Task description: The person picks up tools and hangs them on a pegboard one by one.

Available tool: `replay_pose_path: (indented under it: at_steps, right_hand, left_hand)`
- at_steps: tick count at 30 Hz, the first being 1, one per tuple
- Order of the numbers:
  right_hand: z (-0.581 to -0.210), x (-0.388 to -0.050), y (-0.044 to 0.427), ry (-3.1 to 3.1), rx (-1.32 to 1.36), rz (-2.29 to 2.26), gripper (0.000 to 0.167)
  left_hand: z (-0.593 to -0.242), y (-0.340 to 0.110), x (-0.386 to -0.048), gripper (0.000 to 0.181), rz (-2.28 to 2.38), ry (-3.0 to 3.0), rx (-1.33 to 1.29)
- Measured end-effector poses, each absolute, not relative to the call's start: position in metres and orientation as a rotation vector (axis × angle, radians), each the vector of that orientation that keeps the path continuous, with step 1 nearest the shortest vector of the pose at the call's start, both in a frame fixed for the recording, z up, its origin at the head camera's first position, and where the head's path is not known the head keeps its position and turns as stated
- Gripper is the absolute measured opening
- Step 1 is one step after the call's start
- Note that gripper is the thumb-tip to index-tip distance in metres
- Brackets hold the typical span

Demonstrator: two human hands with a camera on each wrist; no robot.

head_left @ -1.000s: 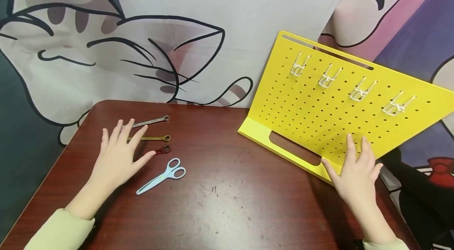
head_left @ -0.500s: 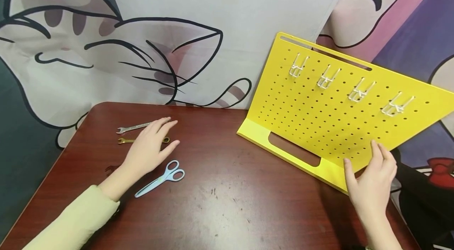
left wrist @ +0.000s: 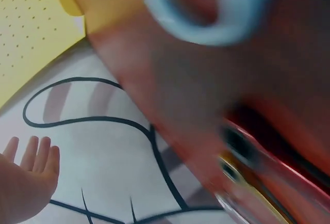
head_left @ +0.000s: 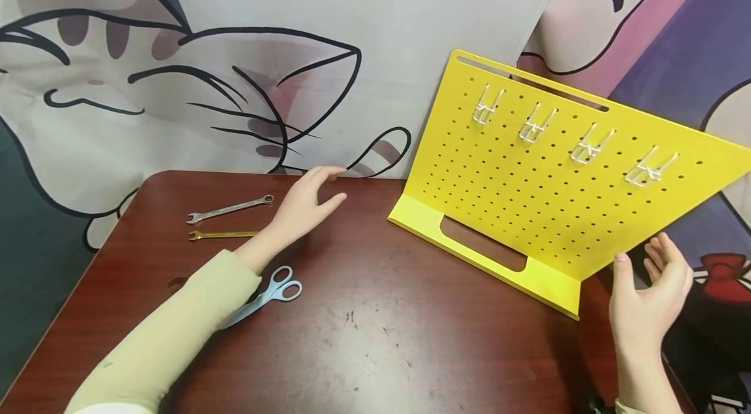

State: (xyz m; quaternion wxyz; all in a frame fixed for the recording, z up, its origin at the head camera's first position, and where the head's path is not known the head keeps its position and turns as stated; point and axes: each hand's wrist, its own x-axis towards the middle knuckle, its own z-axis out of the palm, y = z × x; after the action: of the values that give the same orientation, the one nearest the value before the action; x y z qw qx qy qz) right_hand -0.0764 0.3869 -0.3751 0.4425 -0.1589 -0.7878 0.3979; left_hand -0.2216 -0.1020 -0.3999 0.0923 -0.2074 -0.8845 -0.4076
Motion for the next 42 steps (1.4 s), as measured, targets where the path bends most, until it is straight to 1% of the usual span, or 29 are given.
replay_pose_path:
  at_steps: [7, 14, 21, 28, 32, 36, 42]
  right_hand:
    - [-0.365, -0.079, 0.394, -1.896, -0.57, 1.117, 0.049]
    - [-0.368, -0.087, 0.409, -1.586, -0.586, 1.555, 0.047]
    - [-0.372, -0.099, 0.415, -1.455, -0.611, 1.709, 0.041]
    - [-0.379, -0.11, 0.419, -1.459, -0.694, 1.75, 0.038]
    - [-0.382, -0.115, 0.419, -1.437, -0.67, 1.772, 0.037]
    - [-0.383, -0.119, 0.418, -1.406, -0.648, 1.774, 0.031]
    - [-0.388, -0.124, 0.419, -1.373, -0.637, 1.73, 0.027]
  left_hand:
    - [-0.395, -0.064, -0.257, 0.045, -1.57, -2.385, -0.687]
    - [-0.391, -0.026, -0.282, 0.042, -1.873, -2.213, -0.65]
    - [-0.39, 0.003, -0.292, 0.042, -2.033, -2.19, -0.539]
    - [-0.401, 0.022, -0.297, 0.042, -2.119, -2.204, -0.466]
    - [-0.408, 0.03, -0.3, 0.043, -2.138, -2.208, -0.432]
    - [-0.412, 0.038, -0.304, 0.045, -2.136, -2.227, -0.397]
    - [-0.414, 0.048, -0.303, 0.047, -2.116, -2.288, -0.393]
